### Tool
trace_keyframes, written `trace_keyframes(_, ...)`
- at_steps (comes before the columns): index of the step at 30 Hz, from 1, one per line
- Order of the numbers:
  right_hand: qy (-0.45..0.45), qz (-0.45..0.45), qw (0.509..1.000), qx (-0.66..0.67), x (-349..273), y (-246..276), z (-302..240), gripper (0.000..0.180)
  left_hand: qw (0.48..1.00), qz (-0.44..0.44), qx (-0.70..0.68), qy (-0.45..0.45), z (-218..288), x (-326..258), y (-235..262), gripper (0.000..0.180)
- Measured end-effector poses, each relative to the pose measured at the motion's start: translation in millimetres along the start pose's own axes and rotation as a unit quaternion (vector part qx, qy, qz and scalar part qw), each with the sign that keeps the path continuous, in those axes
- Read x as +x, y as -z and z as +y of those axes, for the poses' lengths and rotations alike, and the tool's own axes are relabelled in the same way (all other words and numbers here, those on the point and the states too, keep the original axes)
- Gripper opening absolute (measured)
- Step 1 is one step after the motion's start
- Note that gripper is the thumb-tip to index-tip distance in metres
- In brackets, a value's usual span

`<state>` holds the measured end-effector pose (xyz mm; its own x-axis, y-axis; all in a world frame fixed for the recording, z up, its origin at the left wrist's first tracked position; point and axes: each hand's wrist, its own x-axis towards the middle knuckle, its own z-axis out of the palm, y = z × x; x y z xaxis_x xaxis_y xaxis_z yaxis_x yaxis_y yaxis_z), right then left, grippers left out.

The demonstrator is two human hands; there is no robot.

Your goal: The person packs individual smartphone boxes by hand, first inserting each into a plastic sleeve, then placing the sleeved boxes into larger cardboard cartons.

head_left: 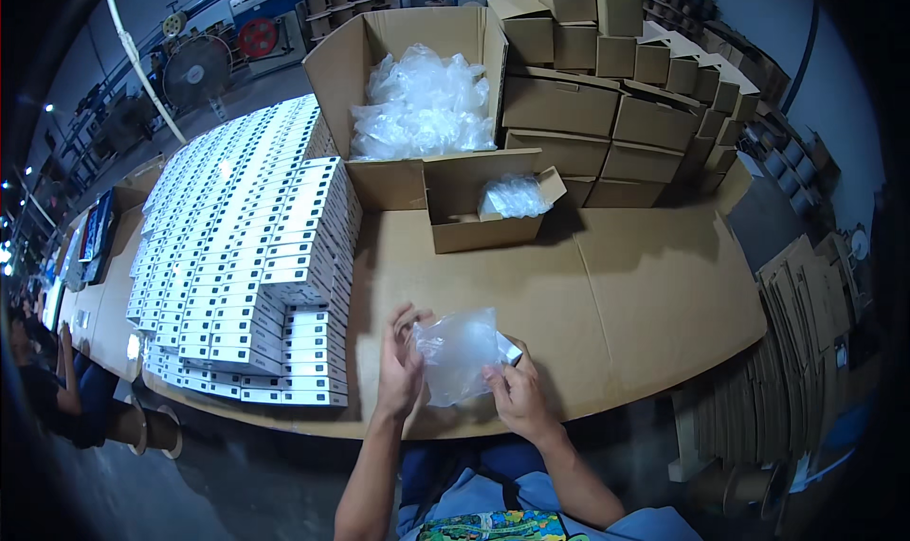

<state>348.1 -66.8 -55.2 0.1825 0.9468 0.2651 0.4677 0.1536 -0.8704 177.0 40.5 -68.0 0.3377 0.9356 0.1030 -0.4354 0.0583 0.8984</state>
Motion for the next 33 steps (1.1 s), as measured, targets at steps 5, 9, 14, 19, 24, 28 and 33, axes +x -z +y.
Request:
trace_keyframes(5, 0.056, 0.024, 0.996, -0.062, 2, -6, 3, 0.025, 0.992, -0.030, 0.091, 0.077, 1, -27, -8, 0.066)
trace_keyframes(9, 0.083, -0.015, 0.994, -0.070, 4, 2, 2, 0.027, 0.980, -0.011, 0.195, 0.042, -3, -26, -7, 0.037)
trace_keyframes(14, -0.027, 0.022, 0.999, 0.021, 14, 40, 8, 0.040, 0.973, -0.029, 0.227, -0.011, 6, -30, -3, 0.037)
trace_keyframes(19, 0.008, 0.152, 0.961, 0.233, 43, 48, -14, 0.056, 0.966, -0.063, 0.251, -0.019, 10, -33, -4, 0.036)
trace_keyframes(24, 0.032, 0.161, 0.932, 0.324, 49, 33, -21, 0.046, 0.948, -0.098, 0.300, -0.033, 4, -33, -4, 0.033)
trace_keyframes(28, 0.046, 0.113, 0.938, 0.325, 51, 19, -30, 0.044, 0.951, -0.095, 0.292, -0.025, 1, -35, -4, 0.033)
trace_keyframes(33, 0.059, 0.070, 0.951, 0.296, 49, 25, -20, 0.038, 0.951, -0.103, 0.290, -0.026, -2, -32, 5, 0.030)
